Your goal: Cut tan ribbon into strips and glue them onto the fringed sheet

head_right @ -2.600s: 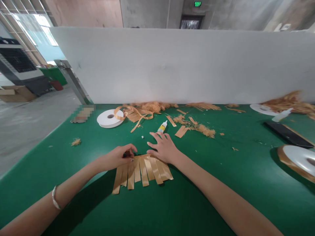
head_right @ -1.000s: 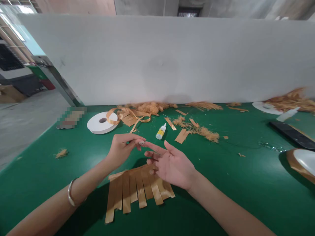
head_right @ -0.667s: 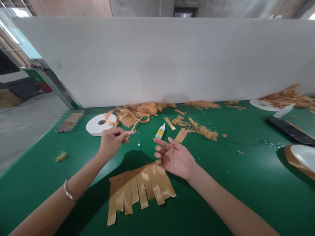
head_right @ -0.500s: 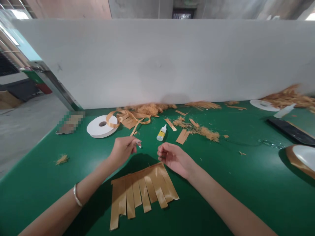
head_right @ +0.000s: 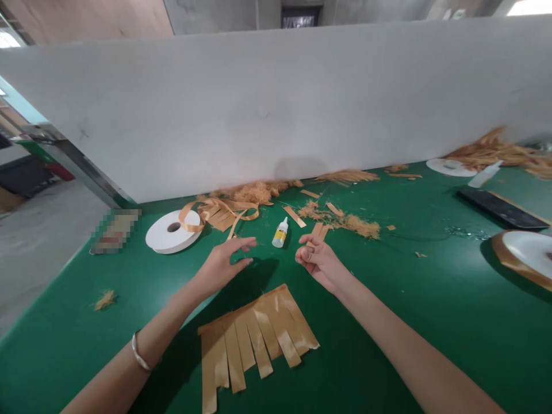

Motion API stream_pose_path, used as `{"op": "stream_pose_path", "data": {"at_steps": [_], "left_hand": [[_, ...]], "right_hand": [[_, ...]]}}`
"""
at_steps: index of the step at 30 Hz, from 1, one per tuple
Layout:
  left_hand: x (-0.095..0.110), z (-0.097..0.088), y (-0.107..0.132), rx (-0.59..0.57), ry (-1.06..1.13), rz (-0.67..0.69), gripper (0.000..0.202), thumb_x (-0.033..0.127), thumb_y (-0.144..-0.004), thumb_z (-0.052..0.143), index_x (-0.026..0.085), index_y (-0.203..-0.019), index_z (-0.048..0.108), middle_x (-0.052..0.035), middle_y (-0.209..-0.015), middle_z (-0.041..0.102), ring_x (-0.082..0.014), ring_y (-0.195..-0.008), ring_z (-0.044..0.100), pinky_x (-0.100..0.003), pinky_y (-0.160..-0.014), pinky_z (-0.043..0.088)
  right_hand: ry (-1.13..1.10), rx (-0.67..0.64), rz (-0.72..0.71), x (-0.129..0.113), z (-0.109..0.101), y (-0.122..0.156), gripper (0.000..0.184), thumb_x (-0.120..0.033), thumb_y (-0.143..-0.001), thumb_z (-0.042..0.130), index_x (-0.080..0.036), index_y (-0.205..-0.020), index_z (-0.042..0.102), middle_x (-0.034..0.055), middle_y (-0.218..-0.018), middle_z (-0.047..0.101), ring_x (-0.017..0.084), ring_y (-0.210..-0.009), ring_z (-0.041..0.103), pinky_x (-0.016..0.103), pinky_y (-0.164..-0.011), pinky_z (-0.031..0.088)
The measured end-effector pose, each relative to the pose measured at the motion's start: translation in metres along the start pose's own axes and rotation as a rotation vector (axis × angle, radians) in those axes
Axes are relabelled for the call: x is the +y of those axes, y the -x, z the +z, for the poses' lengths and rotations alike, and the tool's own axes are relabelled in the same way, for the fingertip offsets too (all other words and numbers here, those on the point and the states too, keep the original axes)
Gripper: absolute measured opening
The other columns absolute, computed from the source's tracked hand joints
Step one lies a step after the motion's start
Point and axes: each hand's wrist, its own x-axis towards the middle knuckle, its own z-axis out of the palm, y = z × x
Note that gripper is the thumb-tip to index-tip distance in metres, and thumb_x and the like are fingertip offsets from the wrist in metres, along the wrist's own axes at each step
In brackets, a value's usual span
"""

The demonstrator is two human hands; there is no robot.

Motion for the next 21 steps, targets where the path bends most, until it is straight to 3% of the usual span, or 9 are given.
{"op": "stream_pose_path", "data": {"at_steps": [1,3,6,8,11,13,15,18,21], "left_hand": [[-0.001,-0.003,-0.001,0.001,-0.042,-0.044,0.034,0.024,-0.083,0.056,0.023,-0.117,0.056,-0.0008,-0.091,0.070,-0.0140,-0.080,0.063,-0.027,-0.077,0.048],[-0.003,-0.011,-0.003,0.029,-0.189,-0.138,0.024,0.035,-0.087,0.049,0.022,-0.101,0.064,0.0045,-0.058,0.064,-0.0108,-0.055,0.058,-0.021,-0.060,0.046],[-0.014,-0.026,-0.004,0.137,-0.332,-0.219,0.048,0.042,-0.089,0.042,0.016,-0.053,0.060,0.0005,-0.047,0.054,-0.0120,-0.049,0.053,-0.025,-0.059,0.042],[-0.028,-0.038,-0.001,0.237,-0.441,-0.295,0.049,0.040,-0.087,0.044,0.016,-0.046,0.056,-0.0037,-0.051,0.053,-0.0177,-0.059,0.056,-0.032,-0.066,0.041],[-0.053,-0.052,0.005,0.360,-0.573,-0.403,0.033,0.031,-0.083,0.047,0.014,-0.060,0.064,-0.0120,-0.081,0.060,-0.0283,-0.088,0.056,-0.040,-0.077,0.039],[-0.071,-0.058,0.009,0.399,-0.636,-0.463,0.024,0.031,-0.079,0.053,0.015,-0.090,0.068,-0.0163,-0.104,0.056,-0.0340,-0.103,0.049,-0.046,-0.082,0.038],[-0.086,-0.059,0.011,0.361,-0.690,-0.539,0.044,0.036,-0.076,0.058,0.021,-0.118,0.056,-0.0176,-0.122,0.047,-0.0375,-0.113,0.041,-0.052,-0.087,0.035],[-0.101,-0.053,0.011,0.324,-0.643,-0.564,0.040,0.036,-0.078,0.058,0.024,-0.116,0.058,-0.0161,-0.125,0.049,-0.0393,-0.116,0.039,-0.057,-0.090,0.031],[-0.104,-0.045,0.011,0.340,-0.579,-0.523,0.030,0.030,-0.080,0.055,0.023,-0.108,0.061,-0.0109,-0.122,0.055,-0.0342,-0.117,0.042,-0.054,-0.095,0.030]], "right_hand": [[0.005,-0.006,-0.001,0.000,-0.003,-0.001,0.041,-0.029,-0.049,0.085,-0.024,-0.082,0.061,-0.0069,-0.051,0.053,0.009,-0.053,0.047,0.023,-0.053,0.036],[0.021,-0.016,0.004,0.000,-0.006,-0.002,0.043,-0.029,-0.052,0.084,-0.024,-0.088,0.063,-0.0055,-0.052,0.054,0.009,-0.052,0.045,0.024,-0.052,0.034],[0.042,-0.028,0.013,-0.001,-0.005,-0.004,0.024,-0.035,-0.063,0.077,-0.020,-0.073,0.062,-0.0060,-0.044,0.044,0.007,-0.045,0.034,0.024,-0.048,0.027],[0.048,-0.045,0.013,-0.002,-0.004,-0.004,0.031,-0.040,-0.070,0.071,-0.018,-0.056,0.053,-0.0072,-0.038,0.032,0.006,-0.042,0.025,0.024,-0.046,0.023],[0.064,-0.075,0.011,-0.003,-0.001,-0.003,0.049,-0.043,-0.075,0.064,-0.018,-0.044,0.037,-0.0071,-0.036,0.022,0.007,-0.041,0.020,0.025,-0.046,0.019],[0.088,-0.086,0.012,-0.003,0.001,-0.003,0.051,-0.042,-0.076,0.063,-0.018,-0.043,0.034,-0.0069,-0.037,0.022,0.007,-0.041,0.019,0.026,-0.046,0.019],[0.120,-0.090,0.011,-0.003,0.002,-0.003,0.049,-0.040,-0.075,0.064,-0.018,-0.044,0.033,-0.0066,-0.038,0.025,0.007,-0.042,0.020,0.026,-0.047,0.019],[0.176,-0.082,-0.009,-0.003,0.004,-0.001,0.048,-0.037,-0.073,0.065,-0.018,-0.045,0.031,-0.0061,-0.041,0.029,0.006,-0.042,0.023,0.025,-0.048,0.021],[0.250,-0.066,-0.048,-0.001,0.007,0.001,0.049,-0.036,-0.074,0.063,-0.019,-0.046,0.027,-0.0062,-0.042,0.029,0.006,-0.043,0.024,0.025,-0.048,0.023]]}}
